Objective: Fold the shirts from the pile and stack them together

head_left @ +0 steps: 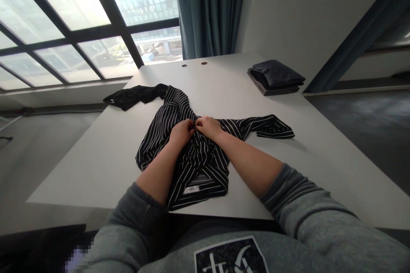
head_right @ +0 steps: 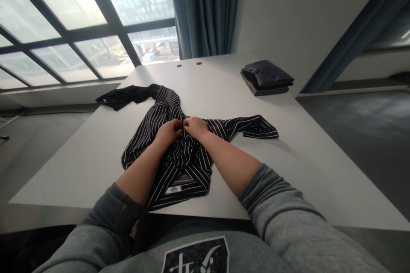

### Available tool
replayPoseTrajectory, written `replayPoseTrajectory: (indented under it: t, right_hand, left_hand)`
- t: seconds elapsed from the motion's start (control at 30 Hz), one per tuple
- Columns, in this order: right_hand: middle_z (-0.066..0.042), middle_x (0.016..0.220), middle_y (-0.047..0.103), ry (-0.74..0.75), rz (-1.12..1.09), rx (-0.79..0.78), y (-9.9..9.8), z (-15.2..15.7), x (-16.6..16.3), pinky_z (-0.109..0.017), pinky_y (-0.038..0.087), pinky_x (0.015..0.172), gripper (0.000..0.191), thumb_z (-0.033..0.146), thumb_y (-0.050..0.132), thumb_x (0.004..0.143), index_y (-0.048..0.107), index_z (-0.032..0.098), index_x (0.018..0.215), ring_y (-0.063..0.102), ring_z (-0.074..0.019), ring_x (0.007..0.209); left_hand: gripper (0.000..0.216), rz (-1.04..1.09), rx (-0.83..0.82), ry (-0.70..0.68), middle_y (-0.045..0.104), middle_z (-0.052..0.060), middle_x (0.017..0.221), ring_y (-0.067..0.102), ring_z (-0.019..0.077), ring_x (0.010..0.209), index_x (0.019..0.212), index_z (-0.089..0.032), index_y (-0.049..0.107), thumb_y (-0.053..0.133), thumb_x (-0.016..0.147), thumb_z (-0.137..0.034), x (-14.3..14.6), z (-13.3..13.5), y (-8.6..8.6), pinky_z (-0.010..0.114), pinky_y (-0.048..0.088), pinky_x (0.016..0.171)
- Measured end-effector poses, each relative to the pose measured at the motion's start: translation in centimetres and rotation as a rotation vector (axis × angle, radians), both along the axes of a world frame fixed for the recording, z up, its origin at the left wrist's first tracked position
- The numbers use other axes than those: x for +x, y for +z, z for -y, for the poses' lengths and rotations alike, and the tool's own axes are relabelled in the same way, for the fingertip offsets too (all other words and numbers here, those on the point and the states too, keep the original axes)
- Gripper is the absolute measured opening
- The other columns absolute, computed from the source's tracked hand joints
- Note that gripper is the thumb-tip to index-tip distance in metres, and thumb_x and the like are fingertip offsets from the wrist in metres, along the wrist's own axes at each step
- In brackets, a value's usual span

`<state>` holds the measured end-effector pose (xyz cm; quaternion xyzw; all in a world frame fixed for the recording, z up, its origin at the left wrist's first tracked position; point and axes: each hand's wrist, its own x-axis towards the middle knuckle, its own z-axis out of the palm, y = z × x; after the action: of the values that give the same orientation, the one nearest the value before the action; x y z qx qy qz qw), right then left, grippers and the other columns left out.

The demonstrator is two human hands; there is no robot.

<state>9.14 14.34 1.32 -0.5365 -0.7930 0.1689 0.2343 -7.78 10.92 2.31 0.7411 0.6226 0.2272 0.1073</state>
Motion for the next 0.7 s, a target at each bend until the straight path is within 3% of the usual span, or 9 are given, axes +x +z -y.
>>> replayPoseTrajectory:
  t: [0.13,0.33,0.47,0.7]
  right_hand:
    - [-0.005,0.099,0.076,0.018,-0.063,0.005,0.0,0.2,0.1,-0.029,0.048,0.076,0.011,0.021,0.069,0.090,0.080,0.024,0.090,0.066,-0.0204,0.089]
    - [-0.007,0.113,0.072,0.092,-0.166,0.064,-0.4,0.2,0.5,-0.031,0.050,0.097,0.014,0.019,0.070,0.091,0.078,0.021,0.103,0.066,-0.0204,0.108]
    - [-0.008,0.126,0.069,0.089,-0.031,0.038,-0.6,0.5,0.3,-0.031,0.052,0.092,0.019,0.028,0.074,0.091,0.080,0.024,0.109,0.067,-0.0228,0.109]
    - [-0.004,0.117,0.071,0.119,0.110,0.042,0.0,1.1,0.1,-0.027,0.050,0.085,0.021,0.033,0.064,0.099,0.078,0.026,0.113,0.067,-0.0205,0.105]
  left_hand:
    - [0.019,0.032,-0.077,0.126,0.078,0.010,0.100,0.069,0.0324,0.094,0.103,-0.025,0.074,0.071,0.088,-0.036,0.0,-0.3,-0.1,0.040,0.048,0.083]
    - [0.013,0.166,-0.079,0.105,0.076,0.005,0.090,0.067,0.0253,0.084,0.086,-0.025,0.072,0.063,0.091,-0.034,-1.5,-0.3,-0.4,0.034,0.045,0.075]
    - [0.008,0.222,-0.053,0.108,0.073,0.002,0.082,0.063,0.0214,0.076,0.082,-0.024,0.067,0.066,0.087,-0.031,-2.9,0.2,0.2,0.032,0.042,0.071]
    - [0.009,0.250,-0.053,0.106,0.069,0.001,0.080,0.062,0.0196,0.077,0.078,-0.022,0.061,0.066,0.084,-0.026,-2.8,0.6,1.3,0.031,0.044,0.074]
